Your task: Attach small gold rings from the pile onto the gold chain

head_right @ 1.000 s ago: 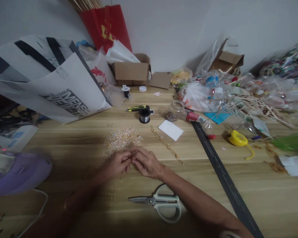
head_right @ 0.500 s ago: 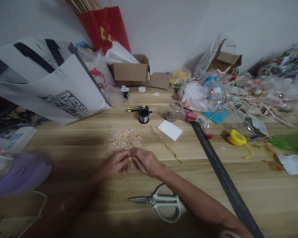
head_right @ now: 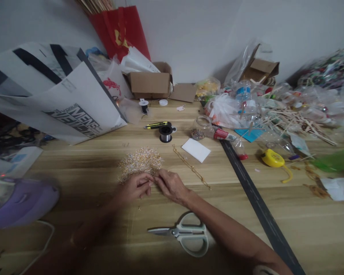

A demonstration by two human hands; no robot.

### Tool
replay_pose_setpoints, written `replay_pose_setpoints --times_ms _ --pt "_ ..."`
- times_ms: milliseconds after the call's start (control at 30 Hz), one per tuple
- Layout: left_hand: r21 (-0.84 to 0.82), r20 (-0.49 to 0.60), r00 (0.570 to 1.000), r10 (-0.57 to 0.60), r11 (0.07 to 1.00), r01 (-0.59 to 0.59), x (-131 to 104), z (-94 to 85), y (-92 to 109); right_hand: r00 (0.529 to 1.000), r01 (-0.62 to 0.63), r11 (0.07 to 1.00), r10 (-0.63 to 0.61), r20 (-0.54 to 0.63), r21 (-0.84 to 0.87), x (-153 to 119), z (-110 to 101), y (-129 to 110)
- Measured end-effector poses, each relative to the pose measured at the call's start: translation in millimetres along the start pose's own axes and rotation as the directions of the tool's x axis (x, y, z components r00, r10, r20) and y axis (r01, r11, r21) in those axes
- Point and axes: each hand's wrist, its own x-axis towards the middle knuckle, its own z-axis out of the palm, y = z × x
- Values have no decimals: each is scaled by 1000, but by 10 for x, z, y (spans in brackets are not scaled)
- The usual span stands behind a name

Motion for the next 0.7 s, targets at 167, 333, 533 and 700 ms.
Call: replay_pose_setpoints --times_ms 167,333,533,700 --pt "-24 4 999 -43 999 43 1 28 3 999 3 1000 -3 37 7 14 -9 -3" --pt "-43 -21 999 -40 998 39 -4 64 4 998 1 999 -4 62 34 19 -9 1" --pt "11 -55 998 0 1000 0 -8 93 -12 995 -63 996 59 74 61 22 -32 -8" --pt "37 -66 998 1 999 2 -7 86 3 993 -93 993 87 80 74 19 -37 -68"
